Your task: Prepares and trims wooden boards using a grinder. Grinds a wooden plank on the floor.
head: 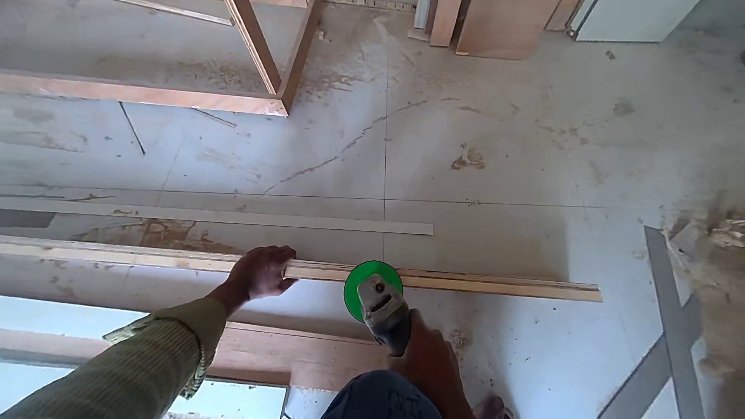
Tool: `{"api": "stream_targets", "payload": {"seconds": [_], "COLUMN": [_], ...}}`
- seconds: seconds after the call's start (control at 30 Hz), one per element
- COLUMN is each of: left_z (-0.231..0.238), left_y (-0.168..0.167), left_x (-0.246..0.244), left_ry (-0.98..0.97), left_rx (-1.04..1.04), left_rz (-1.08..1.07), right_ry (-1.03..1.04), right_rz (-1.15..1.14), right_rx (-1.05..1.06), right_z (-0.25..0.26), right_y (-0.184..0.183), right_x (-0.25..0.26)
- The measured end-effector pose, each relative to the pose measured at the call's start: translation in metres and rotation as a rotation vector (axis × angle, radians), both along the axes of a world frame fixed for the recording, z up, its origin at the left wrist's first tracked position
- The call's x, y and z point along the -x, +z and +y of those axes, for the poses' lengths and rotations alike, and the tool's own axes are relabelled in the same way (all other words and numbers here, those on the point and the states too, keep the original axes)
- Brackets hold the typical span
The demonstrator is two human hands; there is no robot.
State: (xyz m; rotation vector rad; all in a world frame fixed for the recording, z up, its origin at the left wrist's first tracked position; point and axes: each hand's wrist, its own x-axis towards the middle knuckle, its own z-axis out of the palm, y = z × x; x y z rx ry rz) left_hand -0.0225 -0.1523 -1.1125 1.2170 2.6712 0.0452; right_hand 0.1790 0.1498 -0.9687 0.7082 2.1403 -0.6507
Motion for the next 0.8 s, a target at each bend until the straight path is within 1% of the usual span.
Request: {"api": "stream_targets", "payload": {"seconds": [0.1,0.2,0.33,0.4,0.5,0.63,0.7,0.8], "left_z": [-0.001,-0.004,-0.003,-0.001,-0.003,-0.001,0.0,0.0], "left_y": [0.0,-0.004,-0.005,-0.001,-0.006,-0.004,-0.004,-0.002], "left_x": [-0.001,0.0,-0.001,0.001,0.001,0.003,0.002,0.001], "left_ry": [0.007,-0.027,-0.021,-0.01,-0.009,0.008,-0.011,-0.005], "left_rx": [-0.003,-0.046,-0.039,-0.01,-0.013,0.011,-0.005,0.014], "left_rz": [0.008,0.047,0.046,0.021,0.004,-0.006,0.006,-0.003], "right_ry": [-0.035,-0.044,-0.1,-0.129,-0.155,-0.19,-0.177,-0.118], "right_rz": [-0.036,-0.061,-0.014,0.062,0.201,0.357,0.374,0.351], "right_rx": [-0.021,-0.034,-0.051,-0.099,-0.208,-0.319,-0.306,-0.197], "right_z": [0.0,0.002,0.012,0.017,0.029,0.052,0.057,0.043], "right_y": [0.0,-0.001,-0.004,-0.003,-0.003,-0.001,0.003,0.006], "right_x": [-0.001,0.001,-0.006,-0.015,-0.031,-0.034,-0.031,-0.02]}}
